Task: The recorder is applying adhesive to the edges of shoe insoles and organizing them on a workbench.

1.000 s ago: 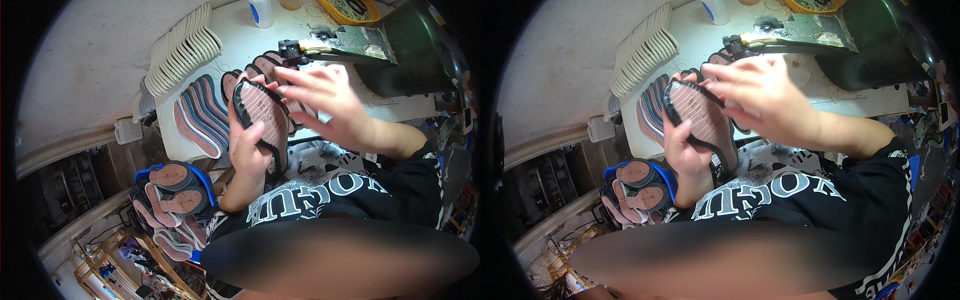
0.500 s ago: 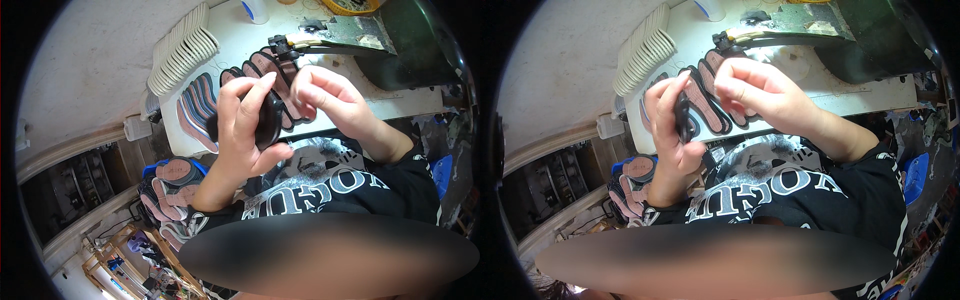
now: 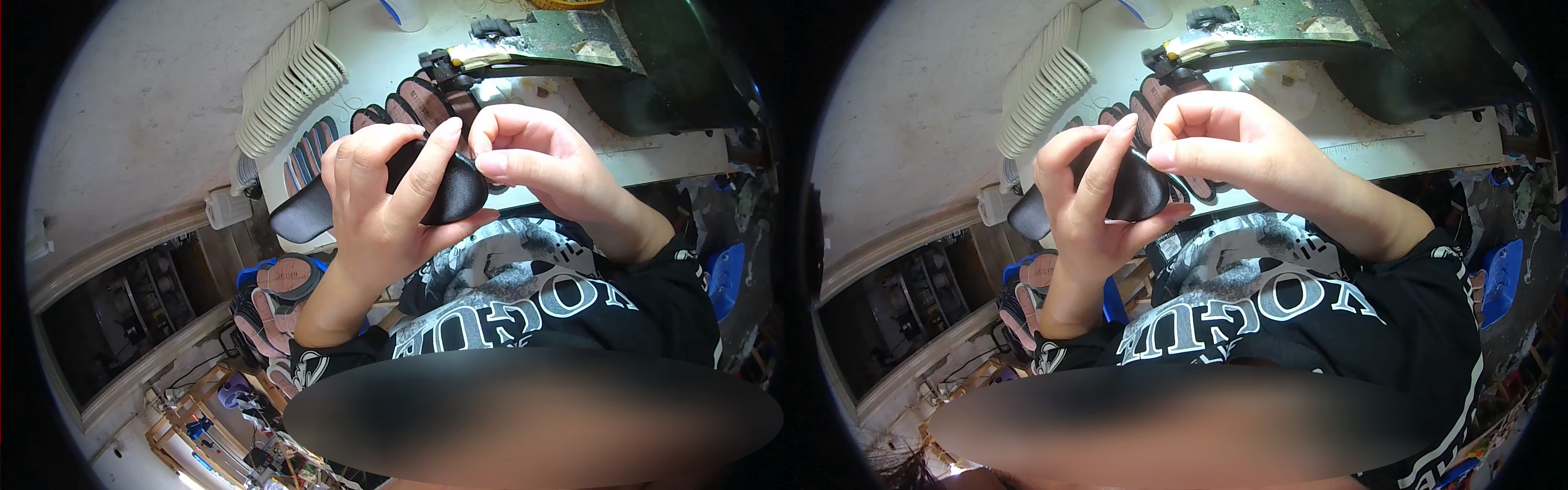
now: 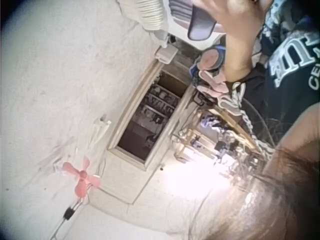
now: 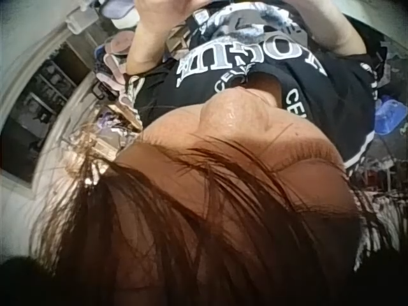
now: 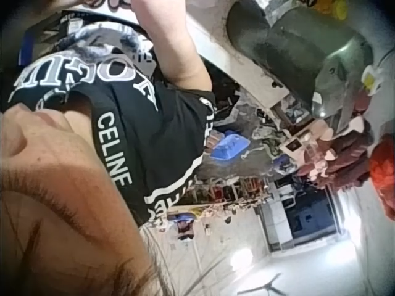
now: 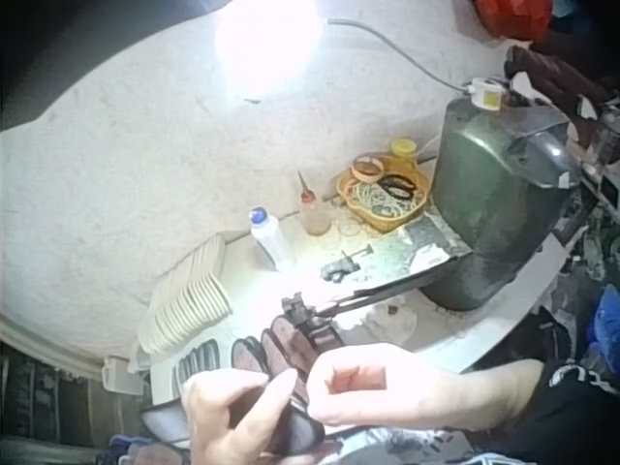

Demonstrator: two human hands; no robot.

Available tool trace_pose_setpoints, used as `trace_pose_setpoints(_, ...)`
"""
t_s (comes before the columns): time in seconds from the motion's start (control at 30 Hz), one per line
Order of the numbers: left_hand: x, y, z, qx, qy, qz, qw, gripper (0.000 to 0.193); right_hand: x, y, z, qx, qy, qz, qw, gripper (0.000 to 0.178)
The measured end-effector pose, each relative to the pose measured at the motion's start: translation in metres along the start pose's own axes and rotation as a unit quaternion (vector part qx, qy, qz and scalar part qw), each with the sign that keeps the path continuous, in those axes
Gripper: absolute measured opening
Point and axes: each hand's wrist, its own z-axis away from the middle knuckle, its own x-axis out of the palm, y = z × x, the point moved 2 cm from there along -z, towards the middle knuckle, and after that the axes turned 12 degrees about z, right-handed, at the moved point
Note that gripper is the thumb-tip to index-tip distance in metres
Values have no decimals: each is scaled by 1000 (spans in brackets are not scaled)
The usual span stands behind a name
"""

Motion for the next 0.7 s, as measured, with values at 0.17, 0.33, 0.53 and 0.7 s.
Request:
trace_pose_setpoints(0.17,3,0,3,-17,-6,14,1000,80,-1,-1,1,2,4,10,1000,13)
trace_pose_setpoints(0.33,3,1,5,-21,-23,3,1000,80,-3,5,1,9,-12,6,1000,15)
trace_pose_setpoints(0.53,1,-6,11,10,4,34,999,78,3,13,-4,48,-44,-73,995,18)
trace_pose_setpoints(0.7,0,-9,14,25,13,78,997,75,12,12,-6,65,-61,-168,982,15)
